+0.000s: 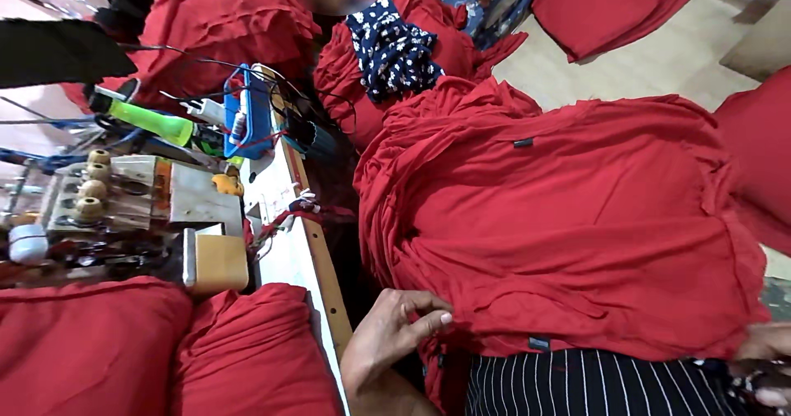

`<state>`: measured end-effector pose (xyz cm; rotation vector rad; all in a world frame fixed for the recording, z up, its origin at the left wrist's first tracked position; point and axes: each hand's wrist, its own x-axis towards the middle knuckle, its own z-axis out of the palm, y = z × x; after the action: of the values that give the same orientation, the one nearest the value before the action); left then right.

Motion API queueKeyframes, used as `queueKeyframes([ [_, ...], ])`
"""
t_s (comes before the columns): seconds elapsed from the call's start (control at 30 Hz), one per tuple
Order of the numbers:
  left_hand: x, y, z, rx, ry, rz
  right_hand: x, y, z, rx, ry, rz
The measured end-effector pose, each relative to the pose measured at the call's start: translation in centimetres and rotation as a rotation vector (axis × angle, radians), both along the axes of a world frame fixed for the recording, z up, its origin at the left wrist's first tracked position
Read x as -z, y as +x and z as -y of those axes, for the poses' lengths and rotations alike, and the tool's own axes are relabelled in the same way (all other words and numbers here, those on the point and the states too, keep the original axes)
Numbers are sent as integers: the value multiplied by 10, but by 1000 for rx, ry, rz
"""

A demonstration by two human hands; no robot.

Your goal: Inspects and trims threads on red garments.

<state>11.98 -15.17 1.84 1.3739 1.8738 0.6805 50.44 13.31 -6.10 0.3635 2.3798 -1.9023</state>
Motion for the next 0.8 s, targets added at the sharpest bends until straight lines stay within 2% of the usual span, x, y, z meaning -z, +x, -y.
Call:
queueKeyframes([
  [0.17, 7, -8, -42, -106, 172, -177, 8, -34, -3, 280, 97, -76],
  [0.23, 6, -5, -70, -214, 225, -227, 11, -52, -8, 413, 89, -103],
  [0.37, 23, -20, -123, -309, 498, -462, 6, -87, -26, 713, 139, -129],
  [0.53, 50, -43, -158, -420, 474, -597, 9, -121, -70, 792, 391, -234],
  [0.67, 57, -45, -161, -441, 593, -628, 5, -157, -103, 803, 488, -134],
  [0.8, 58, -41, -159, -445, 604, -617, 13, -185, -126, 785, 576, 5],
])
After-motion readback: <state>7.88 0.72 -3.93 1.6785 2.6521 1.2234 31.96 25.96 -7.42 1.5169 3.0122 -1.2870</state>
